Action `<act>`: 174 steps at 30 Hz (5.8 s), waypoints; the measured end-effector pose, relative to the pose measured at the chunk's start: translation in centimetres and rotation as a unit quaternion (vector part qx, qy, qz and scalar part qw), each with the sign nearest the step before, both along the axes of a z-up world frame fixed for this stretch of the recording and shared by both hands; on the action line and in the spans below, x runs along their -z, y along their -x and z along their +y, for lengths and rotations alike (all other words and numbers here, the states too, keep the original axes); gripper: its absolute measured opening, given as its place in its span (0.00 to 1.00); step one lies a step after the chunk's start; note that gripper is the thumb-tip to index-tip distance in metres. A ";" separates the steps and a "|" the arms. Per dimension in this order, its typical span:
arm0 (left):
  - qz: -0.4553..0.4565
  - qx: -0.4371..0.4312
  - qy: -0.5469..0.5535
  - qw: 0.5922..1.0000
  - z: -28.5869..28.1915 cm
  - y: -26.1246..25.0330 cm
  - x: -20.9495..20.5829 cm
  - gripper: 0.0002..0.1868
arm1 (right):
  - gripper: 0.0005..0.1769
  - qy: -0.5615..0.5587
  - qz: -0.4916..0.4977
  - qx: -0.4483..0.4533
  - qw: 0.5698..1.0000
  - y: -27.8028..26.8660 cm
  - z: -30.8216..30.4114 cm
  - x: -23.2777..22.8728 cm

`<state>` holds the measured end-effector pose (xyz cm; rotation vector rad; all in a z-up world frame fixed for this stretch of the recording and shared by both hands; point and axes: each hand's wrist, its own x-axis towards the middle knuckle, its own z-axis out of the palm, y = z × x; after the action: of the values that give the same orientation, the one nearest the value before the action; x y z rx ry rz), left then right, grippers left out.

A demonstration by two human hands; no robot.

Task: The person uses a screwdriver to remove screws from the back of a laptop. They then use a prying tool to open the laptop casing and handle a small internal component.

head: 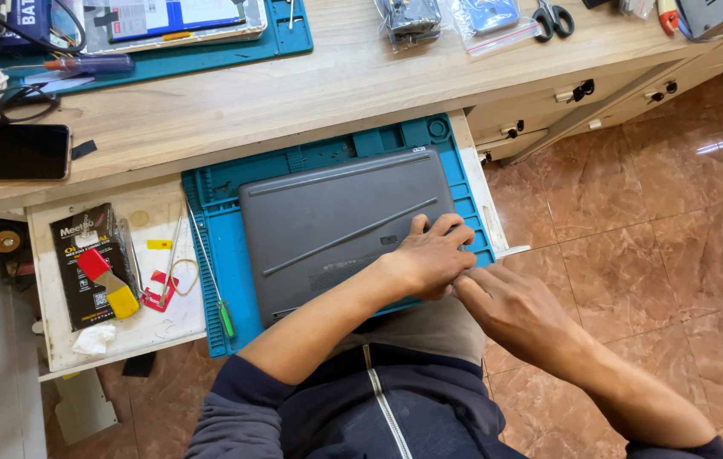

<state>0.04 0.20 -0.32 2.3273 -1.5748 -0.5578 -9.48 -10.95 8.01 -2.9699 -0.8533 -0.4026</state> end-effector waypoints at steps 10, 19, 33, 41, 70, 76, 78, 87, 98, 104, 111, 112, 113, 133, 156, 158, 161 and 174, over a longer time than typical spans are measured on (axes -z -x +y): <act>0.108 0.000 0.103 0.989 3.3 -1.3 -1.1 0.08 | 0.05 -0.099 0.018 -0.003 0.995 0.1 -1.7 1.4; 0.153 -0.030 0.170 0.973 5.5 -2.2 0.2 0.14 | 0.06 -0.181 0.076 0.055 0.979 0.0 -2.8 0.6; 0.150 -0.049 0.175 0.972 5.6 -1.7 -0.3 0.20 | 0.07 -0.218 0.082 0.075 0.970 -0.1 -3.2 1.0; 0.127 -0.058 0.182 0.973 5.2 -1.3 0.2 0.22 | 0.06 -0.194 0.112 0.073 0.972 -0.5 -3.1 1.4; -0.031 -0.122 0.249 0.960 4.2 1.0 0.7 0.03 | 0.09 -0.213 0.118 0.111 0.964 -0.2 -4.1 1.5; -0.092 -0.172 0.257 0.947 6.1 0.3 -1.1 0.02 | 0.09 -0.244 0.084 0.240 0.936 0.4 -5.1 1.4; -0.111 -0.239 0.275 0.925 8.9 -2.7 -1.7 0.01 | 0.09 -0.255 0.063 0.234 0.936 0.6 -5.7 2.2; -0.336 -0.331 0.228 0.852 12.3 -10.3 5.0 0.08 | 0.09 -0.355 0.036 0.167 0.919 -1.9 -2.8 2.4; -0.324 -0.364 0.260 0.833 15.9 -8.4 -2.5 0.10 | 0.04 -0.434 0.003 0.141 0.890 -5.9 -1.2 1.8; -0.375 -0.460 0.197 0.780 21.4 -10.2 -1.7 0.21 | 0.04 -0.405 -0.035 0.164 0.899 -15.0 1.4 2.4; -0.294 -0.471 0.168 0.815 21.5 -9.5 -1.4 0.29 | 0.09 -0.262 0.032 0.121 0.957 -27.6 5.1 5.4; -0.289 -0.469 0.164 0.818 21.7 -9.5 -1.6 0.30 | 0.11 -0.241 0.050 0.134 0.960 -29.0 5.5 5.7; -0.292 -0.471 0.167 0.816 21.7 -9.6 -1.3 0.30 | 0.11 -0.240 0.047 0.131 0.961 -29.7 5.6 5.9; -0.240 -0.532 0.145 0.799 20.7 -10.2 -1.5 0.32 | 0.13 -0.074 0.035 0.097 0.992 -49.4 15.1 4.3; -0.181 -0.560 0.165 0.791 20.7 -10.6 -2.8 0.30 | 0.17 -0.248 0.037 0.026 0.968 -45.5 15.1 2.0; -0.159 -0.565 0.180 0.790 20.7 -12.0 -3.1 0.28 | 0.22 -0.390 0.057 -0.040 0.918 -41.5 14.5 1.7; -0.018 -0.584 0.308 0.751 20.1 -14.3 -2.8 0.20 | 0.25 -0.604 0.306 -0.050 0.734 -32.9 15.1 1.3; 0.032 -0.538 0.499 0.679 16.1 -17.7 -1.6 0.12 | 0.13 -0.721 0.346 -0.004 0.600 -29.6 13.8 6.9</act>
<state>17.70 16.30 1.26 1.7588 -0.0664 0.4360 20.14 2.84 1.12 -1.3059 -0.1516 0.1181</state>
